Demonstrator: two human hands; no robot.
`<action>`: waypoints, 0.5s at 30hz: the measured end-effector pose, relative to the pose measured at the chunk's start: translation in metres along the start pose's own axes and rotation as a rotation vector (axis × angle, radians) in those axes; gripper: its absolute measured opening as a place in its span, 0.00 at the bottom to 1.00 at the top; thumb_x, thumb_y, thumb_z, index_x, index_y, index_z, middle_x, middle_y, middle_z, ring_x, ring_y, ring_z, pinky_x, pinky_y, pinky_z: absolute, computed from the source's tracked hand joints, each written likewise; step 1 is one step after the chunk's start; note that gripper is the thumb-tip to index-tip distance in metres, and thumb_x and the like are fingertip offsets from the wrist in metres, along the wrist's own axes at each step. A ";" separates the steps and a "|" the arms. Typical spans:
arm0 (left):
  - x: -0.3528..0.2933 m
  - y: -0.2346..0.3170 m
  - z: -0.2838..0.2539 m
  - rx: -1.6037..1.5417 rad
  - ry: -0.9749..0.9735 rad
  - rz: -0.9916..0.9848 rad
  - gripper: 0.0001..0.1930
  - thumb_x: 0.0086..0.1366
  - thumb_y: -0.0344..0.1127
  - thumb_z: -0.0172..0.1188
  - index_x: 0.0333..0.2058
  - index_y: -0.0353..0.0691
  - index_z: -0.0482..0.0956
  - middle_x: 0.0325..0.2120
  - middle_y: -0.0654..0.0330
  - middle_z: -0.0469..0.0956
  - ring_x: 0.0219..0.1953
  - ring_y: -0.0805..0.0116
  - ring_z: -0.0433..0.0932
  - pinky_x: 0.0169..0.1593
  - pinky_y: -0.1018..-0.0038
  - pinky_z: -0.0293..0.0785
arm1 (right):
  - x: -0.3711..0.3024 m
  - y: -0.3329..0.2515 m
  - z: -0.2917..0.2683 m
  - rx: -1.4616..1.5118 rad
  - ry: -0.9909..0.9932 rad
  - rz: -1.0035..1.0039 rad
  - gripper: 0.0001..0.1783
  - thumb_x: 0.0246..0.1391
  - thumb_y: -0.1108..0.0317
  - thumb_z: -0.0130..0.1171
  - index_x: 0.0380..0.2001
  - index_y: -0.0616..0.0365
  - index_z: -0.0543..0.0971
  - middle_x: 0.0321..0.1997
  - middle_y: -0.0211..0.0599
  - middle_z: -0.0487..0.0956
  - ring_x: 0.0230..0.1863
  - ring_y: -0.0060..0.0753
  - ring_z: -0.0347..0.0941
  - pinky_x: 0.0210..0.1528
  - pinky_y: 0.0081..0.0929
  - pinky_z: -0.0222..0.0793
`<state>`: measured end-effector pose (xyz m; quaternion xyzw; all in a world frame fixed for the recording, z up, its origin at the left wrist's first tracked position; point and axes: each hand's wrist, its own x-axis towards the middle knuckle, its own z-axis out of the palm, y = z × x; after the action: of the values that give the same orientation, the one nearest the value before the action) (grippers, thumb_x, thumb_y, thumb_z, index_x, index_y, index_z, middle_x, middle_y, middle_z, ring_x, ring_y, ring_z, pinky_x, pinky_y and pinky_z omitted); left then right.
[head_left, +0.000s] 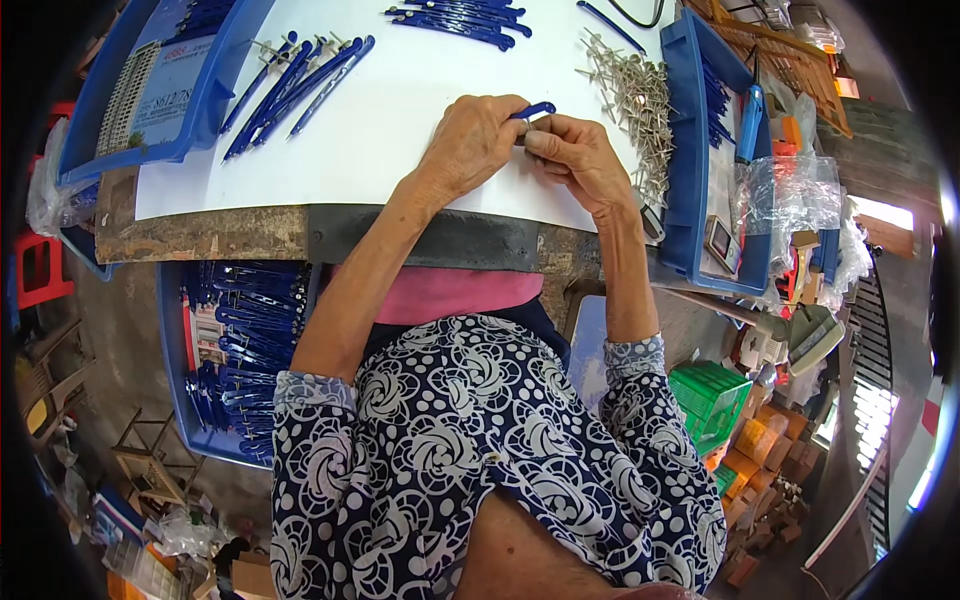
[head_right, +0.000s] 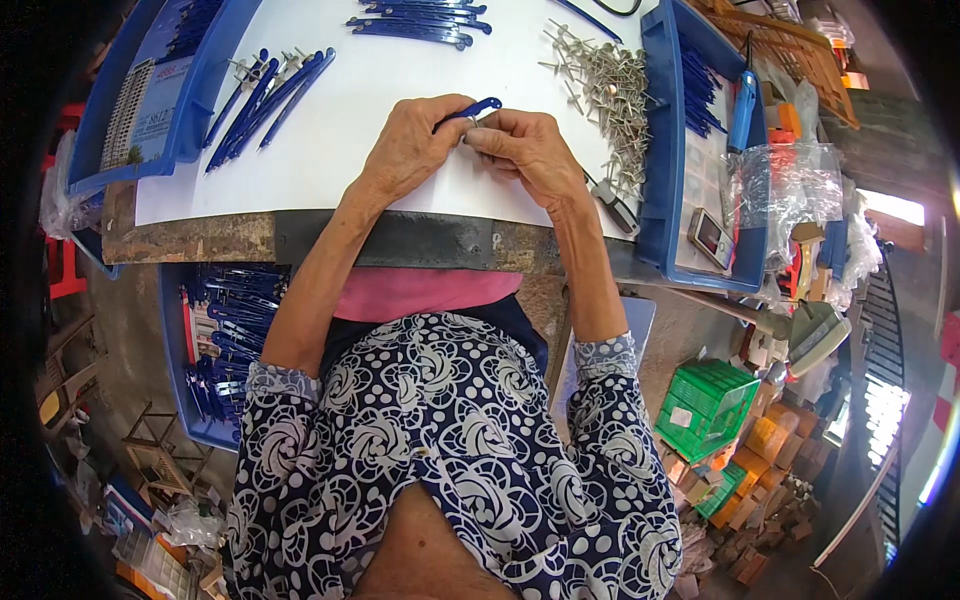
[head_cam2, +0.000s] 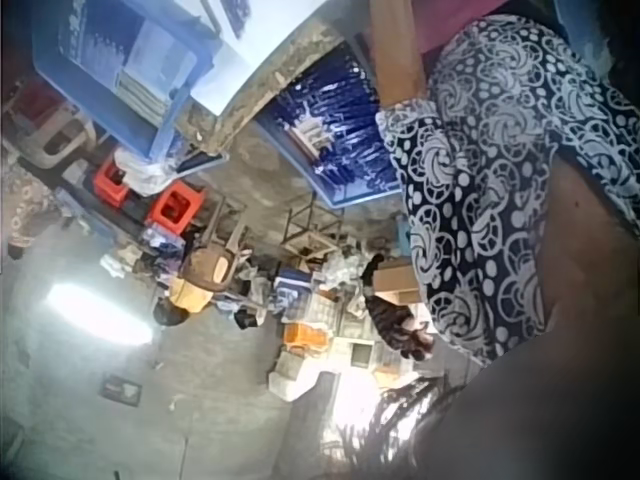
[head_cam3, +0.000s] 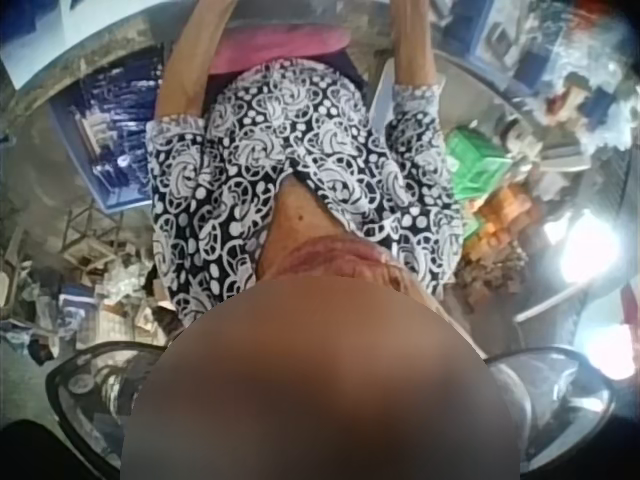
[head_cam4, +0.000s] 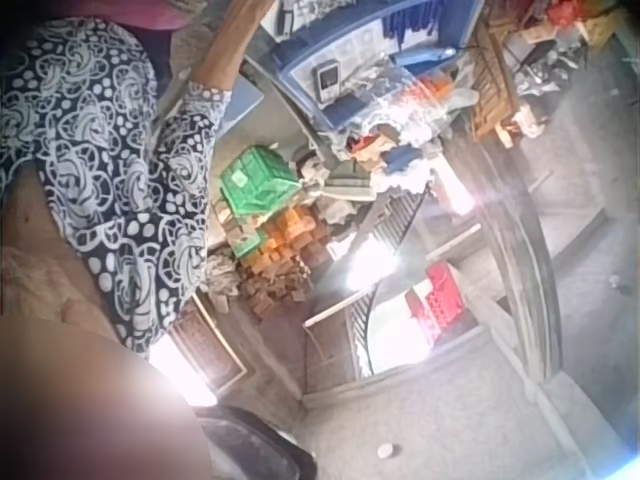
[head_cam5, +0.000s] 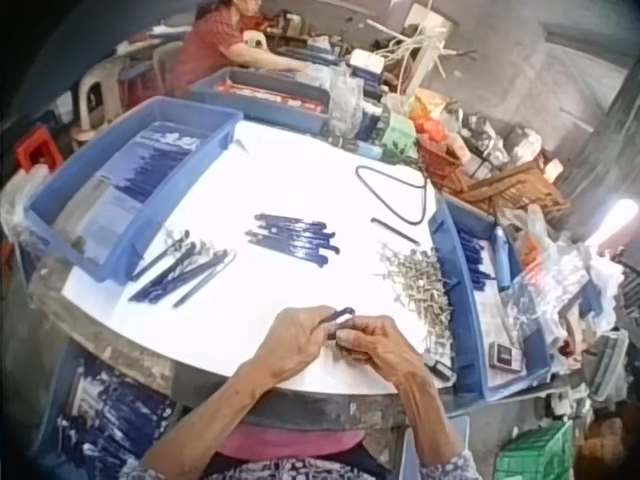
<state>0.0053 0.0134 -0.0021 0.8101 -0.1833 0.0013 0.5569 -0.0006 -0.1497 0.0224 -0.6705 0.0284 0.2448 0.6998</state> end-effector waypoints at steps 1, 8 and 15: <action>0.000 0.000 0.000 -0.003 -0.002 -0.012 0.10 0.55 0.30 0.49 0.34 0.32 0.75 0.18 0.53 0.74 0.19 0.67 0.71 0.28 0.74 0.67 | 0.000 0.000 0.002 0.000 0.001 0.000 0.09 0.46 0.69 0.60 0.27 0.65 0.75 0.17 0.27 0.69 0.16 0.14 0.57 0.15 0.14 0.48; 0.000 -0.001 0.000 -0.027 0.013 -0.007 0.10 0.55 0.30 0.49 0.34 0.31 0.75 0.18 0.53 0.74 0.19 0.67 0.71 0.28 0.74 0.67 | -0.001 0.000 0.000 0.046 -0.006 0.013 0.08 0.48 0.71 0.57 0.30 0.66 0.75 0.20 0.25 0.68 0.16 0.12 0.54 0.17 0.10 0.48; 0.000 0.001 0.000 -0.016 0.009 -0.021 0.10 0.55 0.30 0.50 0.33 0.32 0.75 0.17 0.54 0.74 0.19 0.69 0.70 0.27 0.75 0.67 | -0.001 -0.001 -0.001 0.064 0.029 0.004 0.09 0.46 0.71 0.59 0.29 0.66 0.76 0.17 0.25 0.68 0.14 0.13 0.55 0.15 0.12 0.46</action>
<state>0.0053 0.0134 -0.0009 0.8075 -0.1722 -0.0022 0.5641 -0.0004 -0.1507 0.0235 -0.6511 0.0476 0.2354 0.7200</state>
